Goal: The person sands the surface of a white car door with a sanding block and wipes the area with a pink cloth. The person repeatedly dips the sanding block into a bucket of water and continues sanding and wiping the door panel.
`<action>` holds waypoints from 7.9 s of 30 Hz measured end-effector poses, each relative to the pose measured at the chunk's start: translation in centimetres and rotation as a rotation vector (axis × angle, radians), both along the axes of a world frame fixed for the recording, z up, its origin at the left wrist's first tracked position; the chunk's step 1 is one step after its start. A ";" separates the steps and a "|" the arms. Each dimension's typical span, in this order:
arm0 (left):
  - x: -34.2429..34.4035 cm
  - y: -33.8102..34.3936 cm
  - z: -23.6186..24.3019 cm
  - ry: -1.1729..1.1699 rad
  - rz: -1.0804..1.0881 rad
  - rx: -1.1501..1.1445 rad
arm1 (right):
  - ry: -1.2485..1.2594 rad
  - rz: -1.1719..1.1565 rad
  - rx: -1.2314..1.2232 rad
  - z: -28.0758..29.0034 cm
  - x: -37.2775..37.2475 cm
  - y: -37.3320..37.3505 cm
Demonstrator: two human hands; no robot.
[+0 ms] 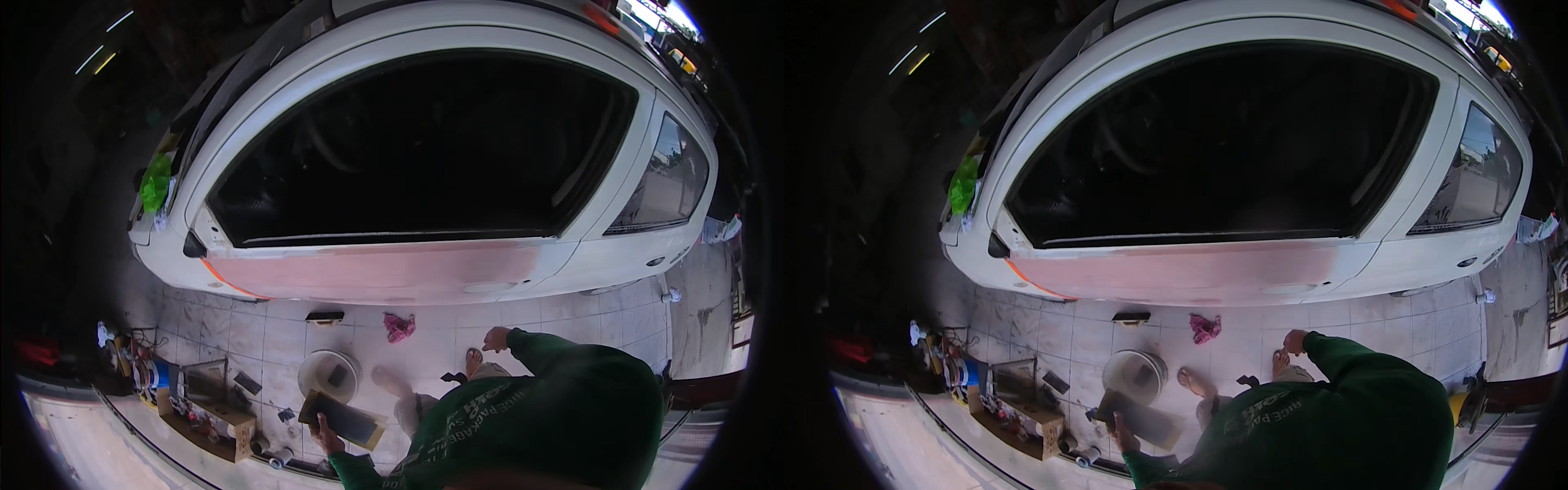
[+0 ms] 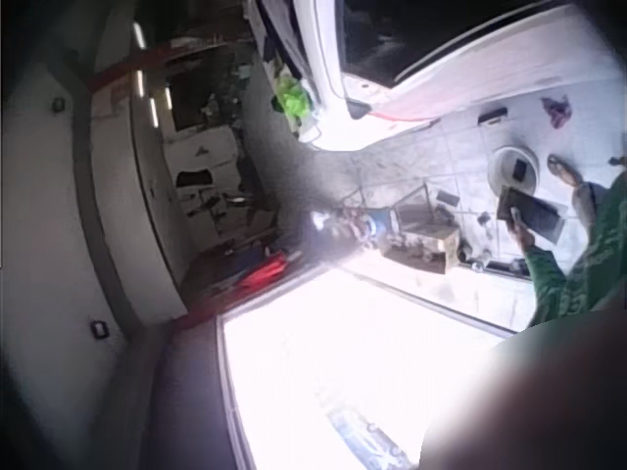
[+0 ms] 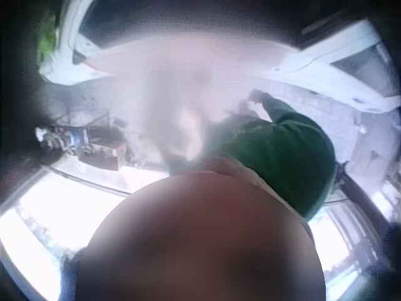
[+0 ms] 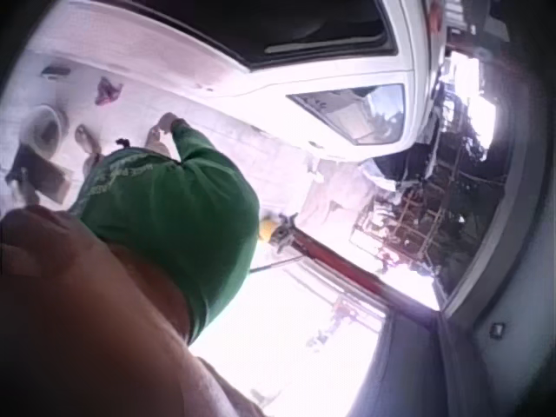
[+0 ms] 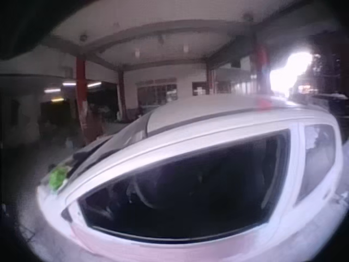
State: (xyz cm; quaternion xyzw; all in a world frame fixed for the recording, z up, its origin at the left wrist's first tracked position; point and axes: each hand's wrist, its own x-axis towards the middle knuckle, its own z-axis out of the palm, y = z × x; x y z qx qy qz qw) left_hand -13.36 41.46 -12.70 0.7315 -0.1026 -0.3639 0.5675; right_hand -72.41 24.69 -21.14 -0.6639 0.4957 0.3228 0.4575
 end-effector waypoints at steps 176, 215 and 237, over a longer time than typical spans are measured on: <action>-9.0 -21.6 -3.9 0.794 0.254 -0.596 | -0.493 1.238 -1.148 29.3 58.5 -32.3; -48.0 -30.0 11.3 -0.583 0.216 -0.094 | -1.160 -0.540 -0.285 28.3 10.4 -29.7; -51.3 -29.3 12.0 -0.729 0.073 -0.115 | -1.070 -0.126 -0.876 26.7 17.1 -32.5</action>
